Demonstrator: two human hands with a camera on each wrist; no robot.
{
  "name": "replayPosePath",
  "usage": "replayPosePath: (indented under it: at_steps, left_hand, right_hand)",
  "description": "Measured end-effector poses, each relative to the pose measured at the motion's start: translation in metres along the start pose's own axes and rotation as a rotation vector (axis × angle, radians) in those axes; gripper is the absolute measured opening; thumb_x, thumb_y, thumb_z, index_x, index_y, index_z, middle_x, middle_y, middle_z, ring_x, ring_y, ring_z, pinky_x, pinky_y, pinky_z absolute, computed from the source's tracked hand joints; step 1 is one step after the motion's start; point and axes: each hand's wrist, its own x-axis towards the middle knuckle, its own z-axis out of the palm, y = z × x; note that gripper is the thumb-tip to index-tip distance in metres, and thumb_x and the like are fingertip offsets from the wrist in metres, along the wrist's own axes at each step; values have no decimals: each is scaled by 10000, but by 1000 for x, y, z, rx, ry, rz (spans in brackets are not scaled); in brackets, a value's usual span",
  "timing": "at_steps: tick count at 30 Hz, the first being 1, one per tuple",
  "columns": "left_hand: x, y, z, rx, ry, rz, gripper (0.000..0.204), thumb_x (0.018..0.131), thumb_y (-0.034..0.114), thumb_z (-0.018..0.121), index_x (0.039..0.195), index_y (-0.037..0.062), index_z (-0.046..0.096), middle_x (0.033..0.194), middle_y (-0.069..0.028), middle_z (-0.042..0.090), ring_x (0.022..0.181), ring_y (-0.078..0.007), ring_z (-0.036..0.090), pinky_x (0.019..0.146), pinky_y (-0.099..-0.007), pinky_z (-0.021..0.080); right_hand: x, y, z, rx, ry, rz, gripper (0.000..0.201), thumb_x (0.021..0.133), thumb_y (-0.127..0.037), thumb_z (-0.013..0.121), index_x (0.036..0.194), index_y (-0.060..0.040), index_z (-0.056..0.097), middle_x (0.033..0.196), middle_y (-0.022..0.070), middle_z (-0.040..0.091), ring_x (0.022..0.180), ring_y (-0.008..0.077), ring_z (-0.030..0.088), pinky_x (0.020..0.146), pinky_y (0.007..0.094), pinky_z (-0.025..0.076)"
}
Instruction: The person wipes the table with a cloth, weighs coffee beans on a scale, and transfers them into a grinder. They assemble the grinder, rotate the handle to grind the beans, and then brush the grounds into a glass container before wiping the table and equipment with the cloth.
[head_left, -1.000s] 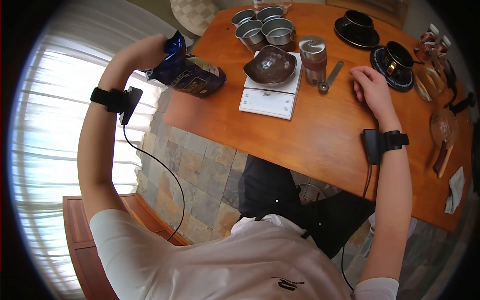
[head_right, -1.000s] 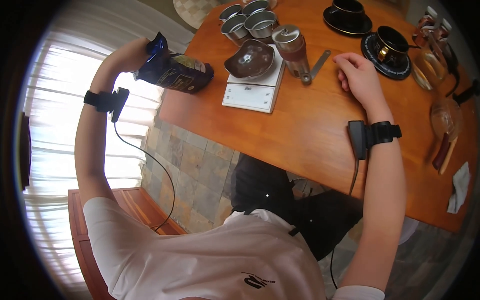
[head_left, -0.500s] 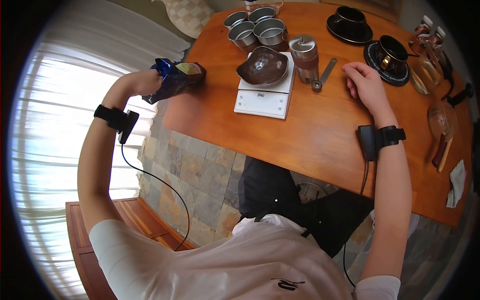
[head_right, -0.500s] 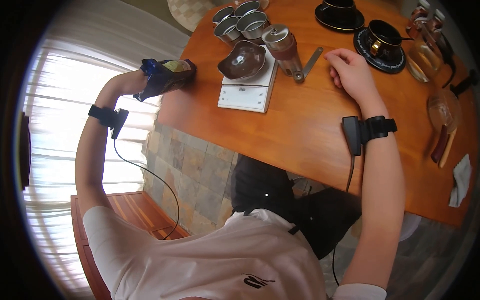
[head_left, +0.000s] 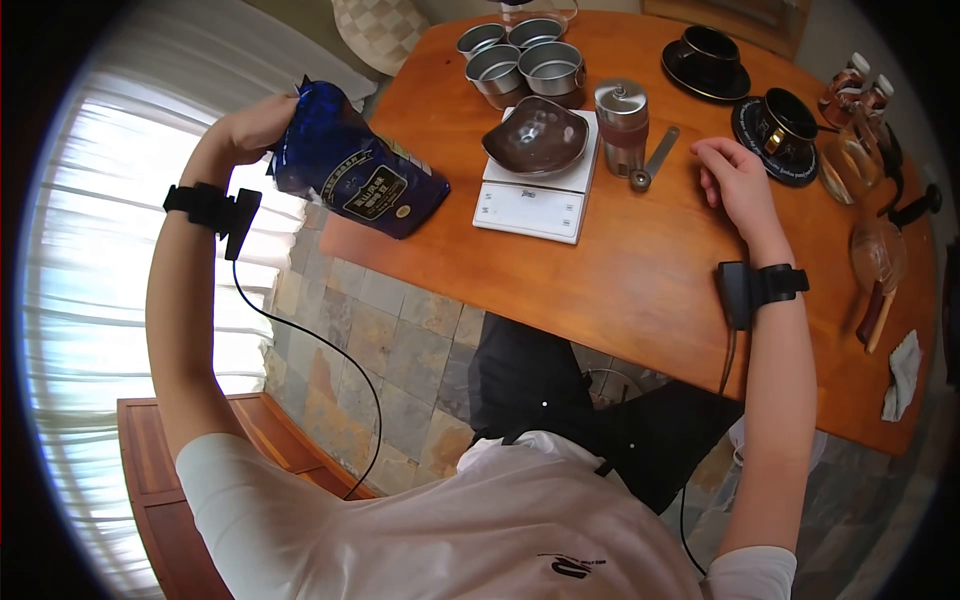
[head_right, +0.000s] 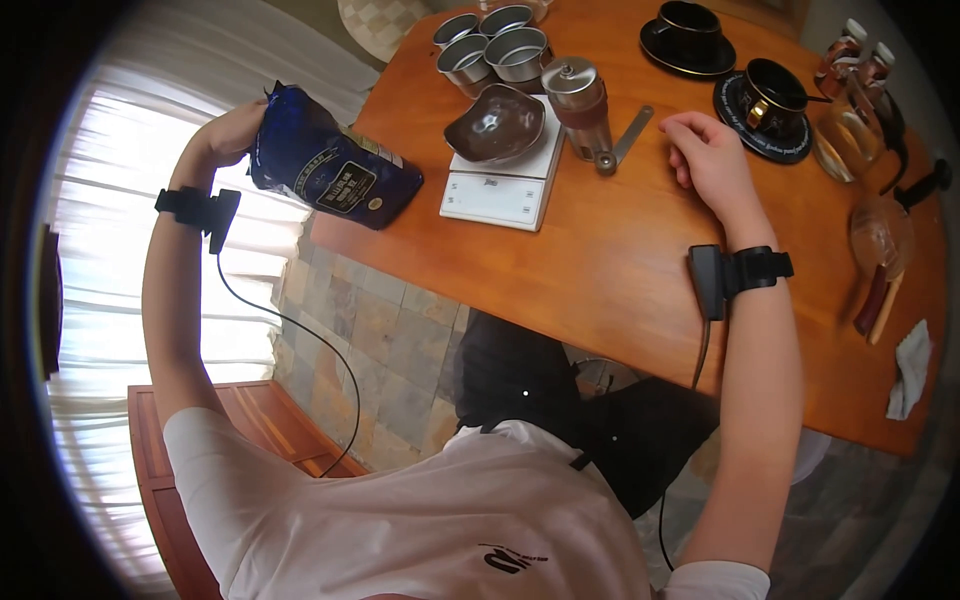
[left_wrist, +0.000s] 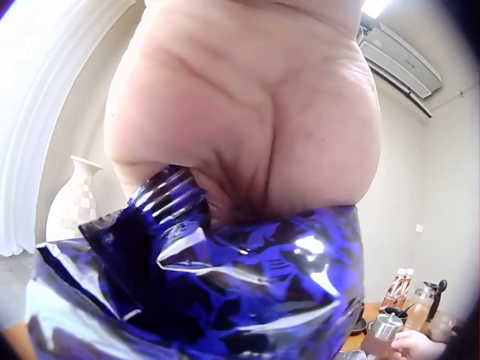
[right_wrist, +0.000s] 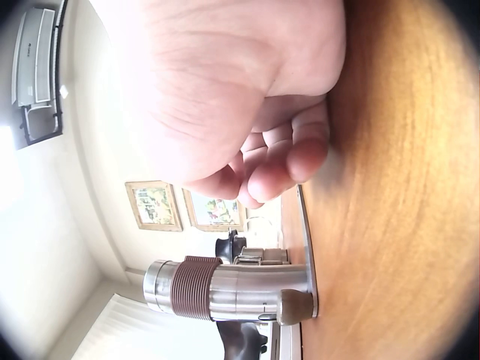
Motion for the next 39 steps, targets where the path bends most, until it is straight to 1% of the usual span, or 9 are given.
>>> replayPosePath:
  at_steps: [7,10,14,15,18,19,26,34,39]
  left_hand:
    - [15,-6,1,51,-136,-196,313,1001,211,432,1076,10,660,1013,-62,706,901,-121,665,820,-275,538]
    - [8,1,18,-30,-50,-231,273,989,171,426,1022,12,645,948,-32,696,820,-104,655,752,-266,540]
    - [12,-8,28,66,-82,-279,282,972,149,407,1054,14,640,905,-28,681,757,-108,652,689,-268,546]
    - [17,-18,19,118,-170,-246,394,1020,238,389,1227,-33,587,1085,-112,687,921,-152,666,813,-300,555]
    - [25,-34,18,100,-187,-318,407,1016,231,382,1258,-38,569,1102,-124,682,943,-163,664,832,-310,555]
    - [25,-38,21,92,-140,-315,302,959,158,406,1067,16,649,848,-17,679,731,-76,627,621,-250,522]
    - [2,-33,54,-139,-6,-162,360,997,233,435,1152,-26,630,945,-32,683,796,-88,629,706,-256,534]
    - [4,-14,45,117,-52,-195,382,997,242,435,1144,-50,631,934,-34,677,784,-89,617,678,-260,517]
    - [39,-16,28,301,1,-49,336,971,271,518,994,-31,663,808,-7,651,689,-92,584,632,-267,489]
  right_hand:
    - [1,2,-2,12,1,-7,201,973,-206,595,1026,-25,667,675,-21,557,521,49,486,475,199,375]
    - [1,4,-2,18,6,-9,203,981,-207,585,1033,-29,668,669,-17,555,516,53,479,476,201,371]
    - [0,3,-2,24,8,0,202,989,-205,575,1040,-34,669,663,-17,551,511,56,472,477,201,370]
    - [0,3,-1,27,3,2,202,989,-205,575,1040,-34,669,663,-17,551,511,56,472,477,201,370]
    - [1,4,-2,29,-2,-8,200,989,-204,575,1035,-34,669,661,-18,549,510,57,473,479,201,371]
    - [1,3,-2,23,-2,-9,199,989,-203,574,1038,-33,666,662,-18,549,511,58,475,479,201,372]
    - [1,3,-3,23,-11,-6,194,992,-198,570,1051,-32,651,671,-14,553,524,58,486,481,201,375]
    - [0,0,-2,12,-8,10,192,979,-199,589,1040,-30,657,687,-28,558,530,46,494,489,195,390]
    - [-2,-2,-2,17,-3,19,190,975,-205,598,1023,-31,657,685,-27,563,531,47,505,489,196,400]
